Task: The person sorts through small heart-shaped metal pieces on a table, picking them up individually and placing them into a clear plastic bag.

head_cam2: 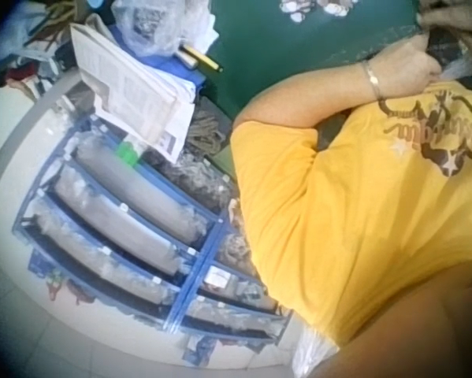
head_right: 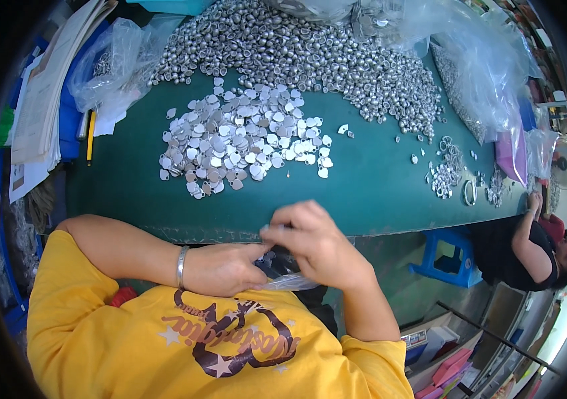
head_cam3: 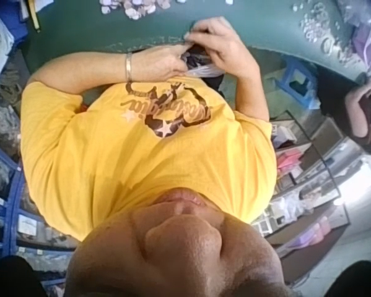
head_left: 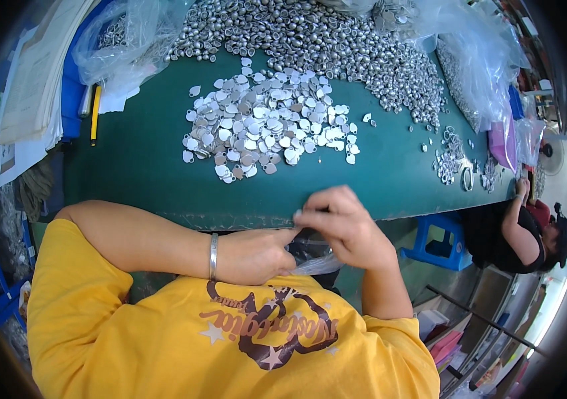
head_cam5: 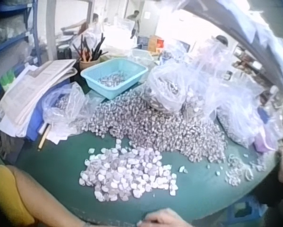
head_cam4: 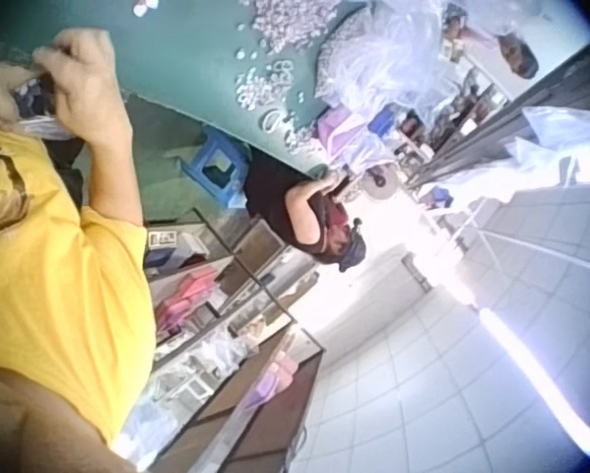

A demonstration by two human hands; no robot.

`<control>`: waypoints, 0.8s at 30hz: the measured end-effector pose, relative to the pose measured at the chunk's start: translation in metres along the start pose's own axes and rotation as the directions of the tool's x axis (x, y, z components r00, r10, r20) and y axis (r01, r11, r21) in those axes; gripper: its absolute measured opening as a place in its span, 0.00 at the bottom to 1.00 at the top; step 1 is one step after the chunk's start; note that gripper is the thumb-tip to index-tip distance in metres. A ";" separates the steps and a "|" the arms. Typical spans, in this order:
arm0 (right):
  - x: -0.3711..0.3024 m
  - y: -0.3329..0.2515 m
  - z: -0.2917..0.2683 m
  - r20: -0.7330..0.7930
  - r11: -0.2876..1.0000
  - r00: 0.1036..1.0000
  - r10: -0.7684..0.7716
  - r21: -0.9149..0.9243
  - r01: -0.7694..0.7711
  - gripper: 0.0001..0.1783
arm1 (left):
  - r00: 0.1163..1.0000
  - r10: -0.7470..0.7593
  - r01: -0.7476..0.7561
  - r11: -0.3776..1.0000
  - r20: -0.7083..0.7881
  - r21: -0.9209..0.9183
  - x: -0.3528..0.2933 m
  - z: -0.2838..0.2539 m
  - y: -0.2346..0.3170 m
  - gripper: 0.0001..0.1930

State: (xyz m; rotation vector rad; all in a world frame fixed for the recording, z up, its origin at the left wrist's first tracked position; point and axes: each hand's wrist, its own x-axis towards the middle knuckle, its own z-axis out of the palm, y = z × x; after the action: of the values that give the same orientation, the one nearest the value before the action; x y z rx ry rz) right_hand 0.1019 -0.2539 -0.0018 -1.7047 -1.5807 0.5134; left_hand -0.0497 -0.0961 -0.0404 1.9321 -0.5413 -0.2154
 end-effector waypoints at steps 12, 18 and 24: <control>0.013 0.021 -0.012 -0.266 0.947 0.961 0.069 -0.285 -0.147 0.18 | 0.999 0.040 -0.040 0.999 0.005 -0.005 0.002 -0.001 -0.003 0.02; -0.009 0.017 -0.019 -0.562 0.921 0.774 0.291 -0.054 -0.386 0.08 | 0.999 0.051 -0.051 0.999 -0.018 0.015 0.002 -0.004 0.001 0.02; -0.007 0.020 -0.005 -0.482 0.913 0.862 0.158 -0.261 -0.313 0.10 | 0.999 0.038 -0.038 0.999 -0.015 0.016 0.001 -0.003 0.000 0.02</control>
State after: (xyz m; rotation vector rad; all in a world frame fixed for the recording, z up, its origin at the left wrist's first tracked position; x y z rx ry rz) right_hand 0.1179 -0.2611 -0.0151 -2.1055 -1.1625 -0.0541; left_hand -0.0473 -0.0944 -0.0394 1.9354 -0.5704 -0.1727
